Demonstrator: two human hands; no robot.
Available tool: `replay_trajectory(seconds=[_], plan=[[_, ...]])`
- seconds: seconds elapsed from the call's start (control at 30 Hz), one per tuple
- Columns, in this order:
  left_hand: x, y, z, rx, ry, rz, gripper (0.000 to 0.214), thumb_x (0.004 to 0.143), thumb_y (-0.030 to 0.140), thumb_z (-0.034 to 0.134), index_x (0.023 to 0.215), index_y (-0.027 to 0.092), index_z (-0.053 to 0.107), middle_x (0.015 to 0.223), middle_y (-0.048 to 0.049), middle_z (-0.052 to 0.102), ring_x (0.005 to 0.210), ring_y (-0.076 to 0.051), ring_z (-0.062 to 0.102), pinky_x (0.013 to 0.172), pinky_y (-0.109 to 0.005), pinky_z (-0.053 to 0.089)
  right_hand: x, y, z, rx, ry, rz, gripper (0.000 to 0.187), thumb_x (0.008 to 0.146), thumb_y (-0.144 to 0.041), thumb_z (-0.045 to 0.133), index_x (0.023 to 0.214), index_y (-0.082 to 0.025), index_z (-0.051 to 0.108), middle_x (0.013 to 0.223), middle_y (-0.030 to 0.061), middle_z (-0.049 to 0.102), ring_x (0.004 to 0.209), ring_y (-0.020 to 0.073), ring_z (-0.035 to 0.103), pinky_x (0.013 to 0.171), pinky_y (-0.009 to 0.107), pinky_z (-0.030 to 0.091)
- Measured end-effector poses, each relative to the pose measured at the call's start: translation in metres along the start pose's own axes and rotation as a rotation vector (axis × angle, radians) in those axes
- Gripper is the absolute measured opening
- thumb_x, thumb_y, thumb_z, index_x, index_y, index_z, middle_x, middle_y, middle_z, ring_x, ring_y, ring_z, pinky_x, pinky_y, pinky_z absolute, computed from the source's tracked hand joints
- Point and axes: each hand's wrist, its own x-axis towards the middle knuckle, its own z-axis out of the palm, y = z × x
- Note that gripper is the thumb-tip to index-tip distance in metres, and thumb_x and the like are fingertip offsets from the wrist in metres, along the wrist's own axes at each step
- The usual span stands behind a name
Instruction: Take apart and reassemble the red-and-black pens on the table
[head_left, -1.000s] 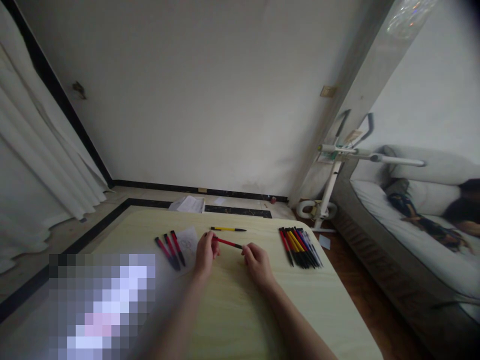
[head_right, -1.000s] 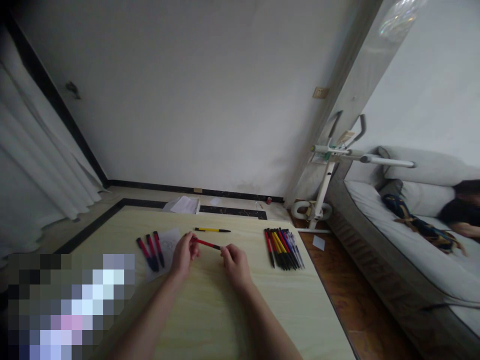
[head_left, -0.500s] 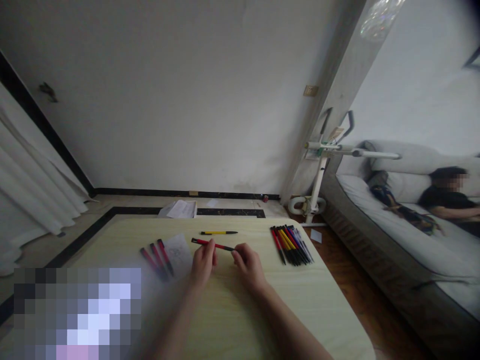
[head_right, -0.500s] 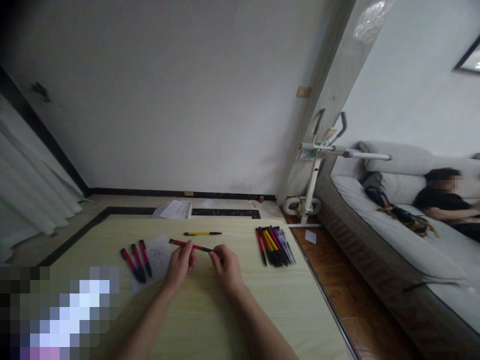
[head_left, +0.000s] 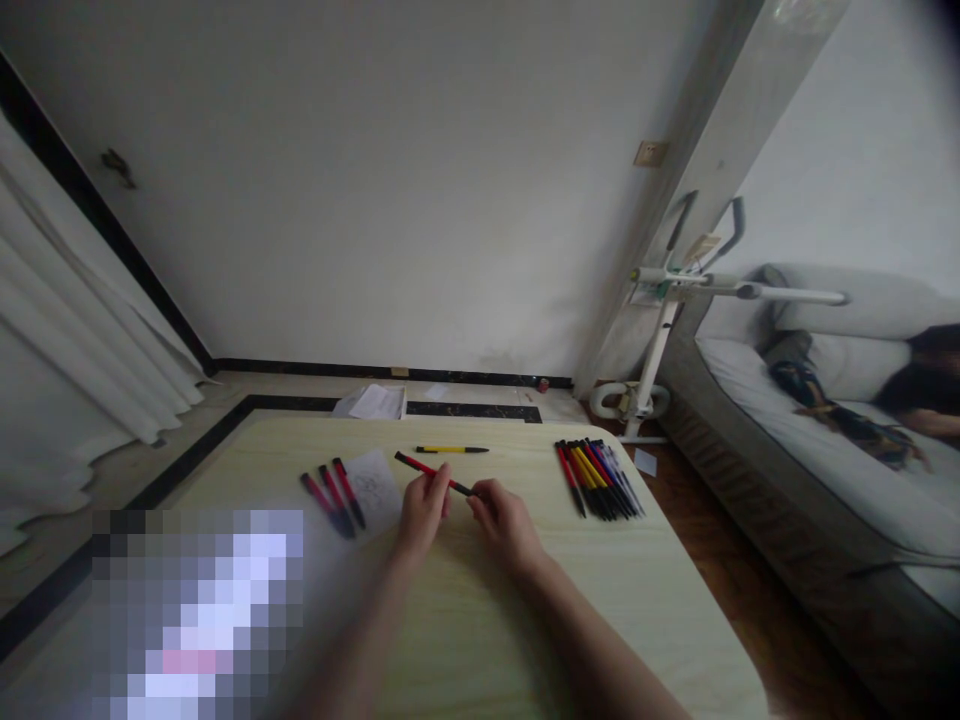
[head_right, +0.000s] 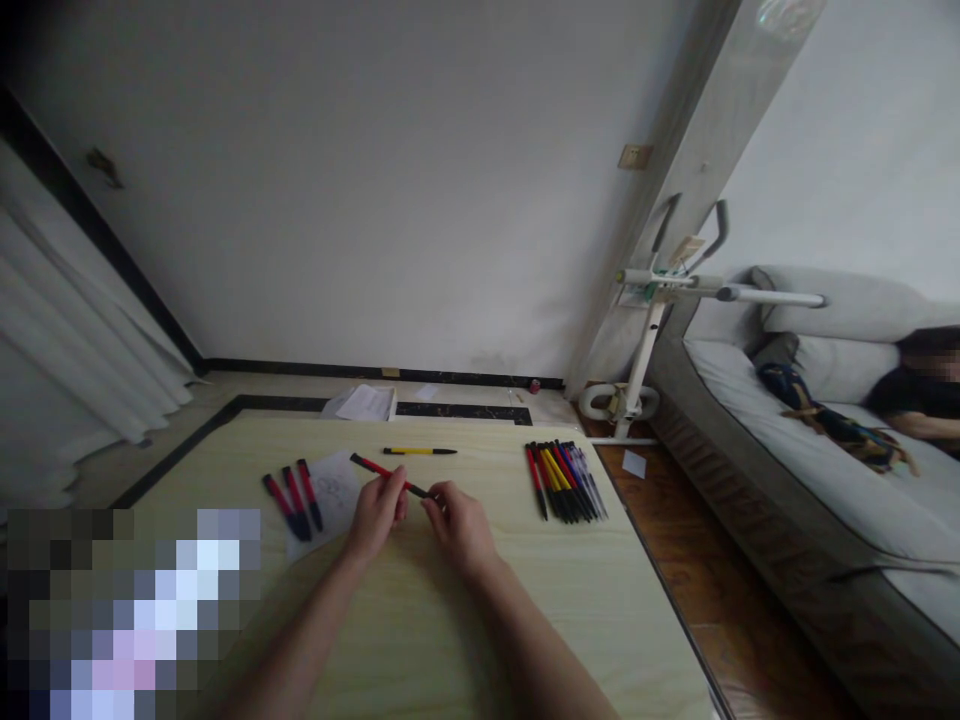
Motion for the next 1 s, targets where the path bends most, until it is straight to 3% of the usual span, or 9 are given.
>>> replay_trajectory(seconds=[0.33, 0.67, 0.8, 0.9, 1.0], plan=[[0.001, 0.001, 0.001, -0.041, -0.018, -0.059, 0.049, 0.078, 0.050, 0.038, 0.042, 0.017, 0.039, 0.031, 0.0027, 0.038, 0.031, -0.008, 0.036, 0.034, -0.019, 0.026, -0.001, -0.004, -0.004, -0.115, -0.068, -0.020, 0.026, 0.087, -0.034, 0.035, 0.074, -0.019, 0.052, 0.060, 0.0006, 0.054, 0.053, 0.0113, 0.046, 0.052, 0.021, 0.031], [-0.003, 0.006, 0.001, -0.061, -0.061, -0.076, 0.045, 0.077, 0.051, 0.039, 0.048, 0.017, 0.043, 0.036, 0.0022, 0.042, 0.034, -0.008, 0.038, 0.035, -0.019, 0.028, 0.000, -0.002, 0.002, 0.256, -0.063, 0.127, 0.038, 0.087, -0.041, 0.033, 0.059, -0.017, 0.043, 0.051, -0.0031, 0.044, 0.049, 0.0087, 0.040, 0.048, 0.019, 0.031], [-0.003, 0.021, 0.003, -0.006, -0.133, -0.097, 0.048, 0.079, 0.053, 0.032, 0.049, 0.017, 0.044, 0.038, 0.0010, 0.043, 0.034, -0.009, 0.039, 0.035, -0.021, 0.029, 0.004, 0.003, 0.000, 0.411, -0.046, 0.208, 0.042, 0.085, -0.046, 0.033, 0.056, -0.018, 0.041, 0.047, -0.0041, 0.041, 0.044, 0.0081, 0.037, 0.044, 0.020, 0.030], [-0.017, 0.041, -0.002, 0.146, -0.221, -0.076, 0.048, 0.079, 0.053, 0.032, 0.053, 0.017, 0.050, 0.042, -0.0008, 0.048, 0.038, -0.012, 0.044, 0.039, -0.023, 0.033, 0.007, 0.008, -0.002, 0.428, 0.027, 0.229, 0.044, 0.085, -0.048, 0.031, 0.055, -0.017, 0.041, 0.046, -0.0039, 0.040, 0.043, 0.0081, 0.037, 0.044, 0.020, 0.030], [-0.058, 0.055, -0.024, 0.212, -0.265, 0.007, 0.034, 0.076, 0.048, 0.044, 0.069, 0.019, 0.059, 0.055, -0.0023, 0.057, 0.048, -0.014, 0.050, 0.046, -0.025, 0.040, 0.010, 0.012, -0.002, 0.429, 0.062, 0.240, 0.045, 0.085, -0.048, 0.030, 0.055, -0.017, 0.041, 0.045, -0.0040, 0.040, 0.043, 0.0082, 0.036, 0.044, 0.020, 0.030]])
